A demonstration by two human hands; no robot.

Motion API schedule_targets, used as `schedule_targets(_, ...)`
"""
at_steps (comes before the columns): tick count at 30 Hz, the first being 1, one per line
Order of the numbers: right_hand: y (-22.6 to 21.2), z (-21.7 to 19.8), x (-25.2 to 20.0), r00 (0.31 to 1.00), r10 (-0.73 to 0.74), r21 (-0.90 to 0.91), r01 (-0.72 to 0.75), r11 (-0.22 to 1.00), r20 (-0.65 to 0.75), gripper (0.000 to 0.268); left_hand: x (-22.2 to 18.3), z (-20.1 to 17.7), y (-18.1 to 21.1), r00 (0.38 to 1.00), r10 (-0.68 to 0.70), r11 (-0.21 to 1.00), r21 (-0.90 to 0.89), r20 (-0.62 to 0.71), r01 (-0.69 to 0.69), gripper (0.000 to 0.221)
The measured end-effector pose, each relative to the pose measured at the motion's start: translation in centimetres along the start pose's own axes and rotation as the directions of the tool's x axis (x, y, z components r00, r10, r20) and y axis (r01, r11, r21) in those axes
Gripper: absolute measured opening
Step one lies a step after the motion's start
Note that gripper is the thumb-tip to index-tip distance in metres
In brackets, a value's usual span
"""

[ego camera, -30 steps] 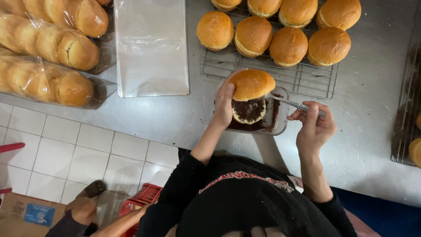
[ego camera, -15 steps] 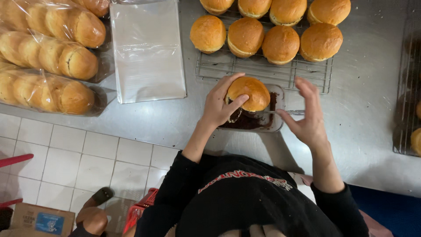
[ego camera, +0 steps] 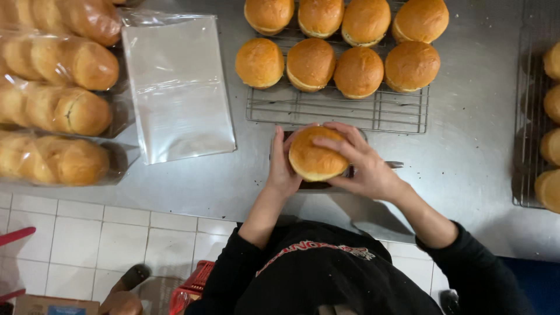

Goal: The person fills halved bread rolls with chocolate sprinkles using a spoon and then places several filled rolls into a plastic sleeve.

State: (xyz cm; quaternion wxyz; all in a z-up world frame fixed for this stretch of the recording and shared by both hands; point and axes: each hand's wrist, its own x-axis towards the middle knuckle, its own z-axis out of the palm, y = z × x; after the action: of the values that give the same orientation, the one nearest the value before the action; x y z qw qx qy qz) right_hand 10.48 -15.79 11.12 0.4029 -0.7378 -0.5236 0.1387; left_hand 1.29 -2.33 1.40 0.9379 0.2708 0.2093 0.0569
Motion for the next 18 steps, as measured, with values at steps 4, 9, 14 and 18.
schedule_targets(4, 4.8, -4.4, 3.3, 0.993, 0.113, 0.325, -0.101, 0.940, -0.017, 0.075, -0.1, 0.1, 0.8, 0.971, 0.005, 0.930, 0.357, 0.237, -0.092, 0.069)
schedule_targets(9, 11.3, -11.7, 11.3, 0.986, 0.013, -0.147, -0.038, 0.988, -0.167, 0.056, -2.0, 2.1, 3.3, 0.928, 0.088, 0.583, 0.737, 0.361, -0.342, 0.048)
schedule_targets(14, 20.3, -12.8, 16.3, 0.975, -0.123, -0.439, 0.029, 0.898, -0.187, 0.065, -1.7, 3.1, 4.0, 0.927, 0.049, 0.605, 0.728, 0.371, -0.323, 0.049)
schedule_targets(18, 25.8, -12.0, 19.9, 0.929, -0.267, -0.743, -0.013, 0.669, -0.256, 0.026, -1.1, 3.7, 5.8, 0.935, -0.031, 0.595, 0.758, 0.352, -0.266, 0.047)
